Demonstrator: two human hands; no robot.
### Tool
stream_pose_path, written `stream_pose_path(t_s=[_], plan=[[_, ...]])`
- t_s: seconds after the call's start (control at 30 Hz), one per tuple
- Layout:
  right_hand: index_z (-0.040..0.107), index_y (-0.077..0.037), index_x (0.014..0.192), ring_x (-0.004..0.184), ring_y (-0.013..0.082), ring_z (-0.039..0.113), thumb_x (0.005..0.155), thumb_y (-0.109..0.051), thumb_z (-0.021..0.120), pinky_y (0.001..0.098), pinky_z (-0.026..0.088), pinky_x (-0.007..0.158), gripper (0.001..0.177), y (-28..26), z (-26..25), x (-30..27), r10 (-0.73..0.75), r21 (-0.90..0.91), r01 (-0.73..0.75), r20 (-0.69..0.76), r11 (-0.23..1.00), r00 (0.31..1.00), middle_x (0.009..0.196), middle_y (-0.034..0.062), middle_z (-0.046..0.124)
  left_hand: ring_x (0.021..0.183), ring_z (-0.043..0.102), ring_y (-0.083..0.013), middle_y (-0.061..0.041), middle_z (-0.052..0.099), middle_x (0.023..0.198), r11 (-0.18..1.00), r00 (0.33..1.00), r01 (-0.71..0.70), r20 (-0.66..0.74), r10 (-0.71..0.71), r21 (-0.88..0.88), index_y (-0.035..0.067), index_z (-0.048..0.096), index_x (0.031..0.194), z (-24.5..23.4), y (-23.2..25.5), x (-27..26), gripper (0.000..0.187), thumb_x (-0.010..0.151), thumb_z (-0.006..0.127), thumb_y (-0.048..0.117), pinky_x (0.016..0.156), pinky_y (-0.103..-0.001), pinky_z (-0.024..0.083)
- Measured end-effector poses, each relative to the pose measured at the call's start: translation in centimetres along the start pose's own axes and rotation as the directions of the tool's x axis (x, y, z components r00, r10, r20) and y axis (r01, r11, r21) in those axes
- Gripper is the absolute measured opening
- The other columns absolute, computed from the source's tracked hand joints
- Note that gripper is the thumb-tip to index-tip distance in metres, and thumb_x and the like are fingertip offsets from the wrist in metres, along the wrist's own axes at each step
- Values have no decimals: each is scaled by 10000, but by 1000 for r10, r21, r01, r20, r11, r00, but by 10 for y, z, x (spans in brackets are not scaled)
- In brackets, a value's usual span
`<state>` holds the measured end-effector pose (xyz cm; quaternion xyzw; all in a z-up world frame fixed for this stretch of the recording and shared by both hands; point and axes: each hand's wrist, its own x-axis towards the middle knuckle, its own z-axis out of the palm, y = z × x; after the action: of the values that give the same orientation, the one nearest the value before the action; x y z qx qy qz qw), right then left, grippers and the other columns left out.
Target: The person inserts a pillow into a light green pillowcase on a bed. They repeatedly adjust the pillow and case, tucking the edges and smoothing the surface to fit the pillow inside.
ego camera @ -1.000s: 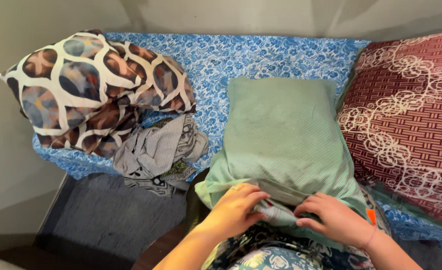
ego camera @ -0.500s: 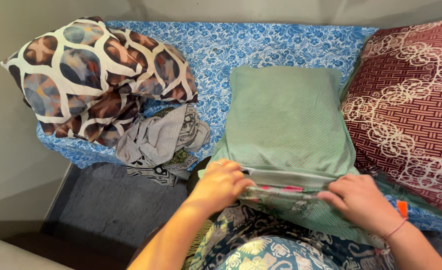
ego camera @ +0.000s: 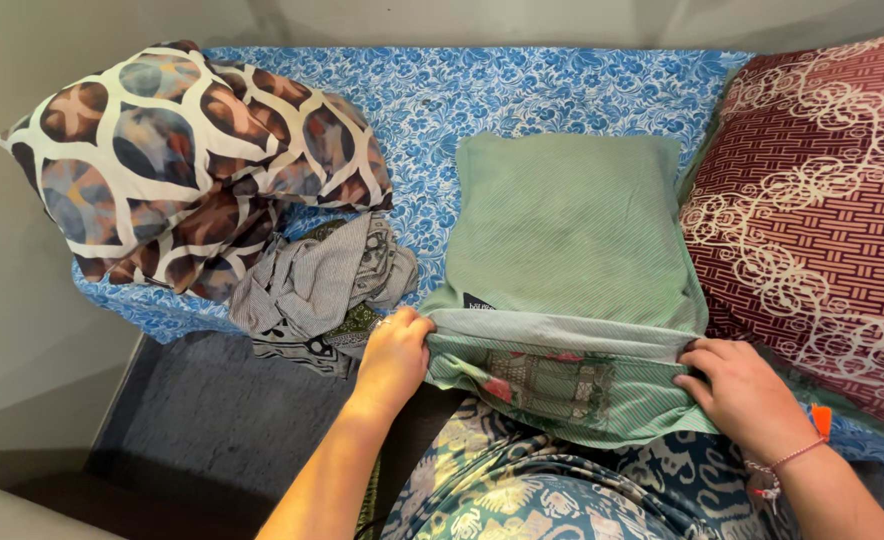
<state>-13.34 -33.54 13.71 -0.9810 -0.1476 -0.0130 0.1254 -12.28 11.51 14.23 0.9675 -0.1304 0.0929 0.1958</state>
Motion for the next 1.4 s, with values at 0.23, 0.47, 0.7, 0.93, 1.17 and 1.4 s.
stream_pose_path(t_s=[0.23,0.47,0.7,0.93,1.17,1.4], plan=[[723,-126,1185,1271,324,552,778,-286,727,453,406,1021,437,-26,-16,11,88,-298,-160,-240,941,967,1290,40,664,1087,605,-366,-122,594,1222,999,998,45,-46,-46,-23,84,663,1201,-17,19,15,483,728,698,-6,899,-450,517],[740,-207,1113,1026,239,657,898,-240,705,408,472,950,221,-94,-29,29,-74,17,80,-231,997,970,1032,6,740,1193,564,-433,-150,435,1508,984,988,139,90,-129,-115,63,440,1464,-29,28,19,789,711,668,1,968,-474,483],[712,-143,1148,971,307,596,781,-150,721,399,502,820,368,-149,10,52,-490,240,565,-307,790,816,1135,127,676,1238,578,-371,-92,484,1548,982,996,39,85,-24,-182,67,509,1421,-42,12,3,699,734,621,4,1016,-436,480],[665,-163,959,897,287,620,847,-157,710,400,515,796,121,-132,48,94,-282,411,329,-171,851,944,906,44,650,1197,611,-378,-107,519,1517,971,999,-37,-21,33,-237,42,561,1366,-37,-3,-9,633,740,590,-45,994,-424,490],[652,-141,948,870,358,626,915,-121,656,454,504,742,39,-126,67,104,-30,314,147,-351,938,936,928,120,606,1076,688,-357,-74,635,1417,974,993,-60,-117,34,-221,80,659,1283,-33,-7,-13,498,814,591,-70,920,-408,542],[672,-107,1035,937,353,629,911,-226,689,444,513,816,173,-144,58,99,-109,261,233,-415,937,903,999,127,642,1098,646,-335,-91,660,1321,998,989,-34,-144,25,-60,128,695,1234,-49,3,-22,524,734,653,-20,899,-456,493]])
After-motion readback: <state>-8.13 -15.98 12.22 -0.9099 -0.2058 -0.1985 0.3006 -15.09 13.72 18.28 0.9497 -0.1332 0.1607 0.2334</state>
